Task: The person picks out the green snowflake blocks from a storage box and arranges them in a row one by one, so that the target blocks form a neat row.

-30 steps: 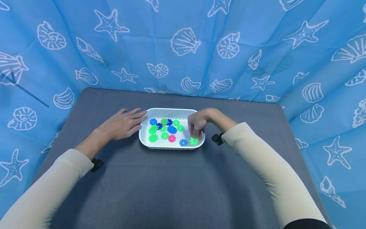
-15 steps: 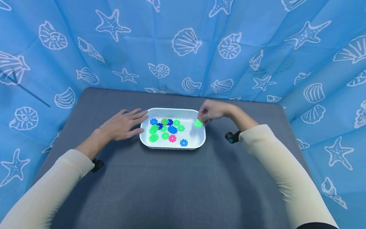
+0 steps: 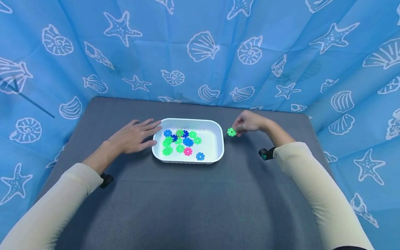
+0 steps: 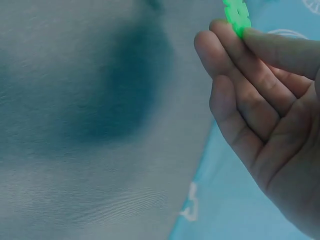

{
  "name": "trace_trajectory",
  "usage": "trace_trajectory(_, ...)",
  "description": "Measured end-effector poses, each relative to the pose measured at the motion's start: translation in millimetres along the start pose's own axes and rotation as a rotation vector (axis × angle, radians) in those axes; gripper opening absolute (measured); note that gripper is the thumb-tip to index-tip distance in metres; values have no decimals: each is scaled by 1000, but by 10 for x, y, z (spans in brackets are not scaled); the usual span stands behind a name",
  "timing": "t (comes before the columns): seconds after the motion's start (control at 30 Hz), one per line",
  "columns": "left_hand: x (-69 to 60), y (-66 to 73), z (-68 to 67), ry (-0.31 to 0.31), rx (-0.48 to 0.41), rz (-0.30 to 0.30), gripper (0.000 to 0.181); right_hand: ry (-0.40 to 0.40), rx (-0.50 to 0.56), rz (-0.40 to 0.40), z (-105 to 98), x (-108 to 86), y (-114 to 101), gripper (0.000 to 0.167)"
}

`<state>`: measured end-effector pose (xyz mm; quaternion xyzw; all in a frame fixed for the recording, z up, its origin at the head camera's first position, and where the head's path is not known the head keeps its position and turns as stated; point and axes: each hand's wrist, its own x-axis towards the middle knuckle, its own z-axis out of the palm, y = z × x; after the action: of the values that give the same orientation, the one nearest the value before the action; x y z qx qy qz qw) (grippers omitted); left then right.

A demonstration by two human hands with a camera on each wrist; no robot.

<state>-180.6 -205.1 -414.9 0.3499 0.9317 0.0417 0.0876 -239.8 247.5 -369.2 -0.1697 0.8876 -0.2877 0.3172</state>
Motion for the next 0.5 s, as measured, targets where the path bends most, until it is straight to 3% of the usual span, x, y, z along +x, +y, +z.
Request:
trace_trajectory(0.3, -5, -5, 34, -2, 7, -2, 66, 131, 76, 52, 273, 61, 345, 22)
trace_trajectory(0.5, -10, -8, 48, -1, -6, -6, 66, 212, 123, 92, 399, 100, 454, 21)
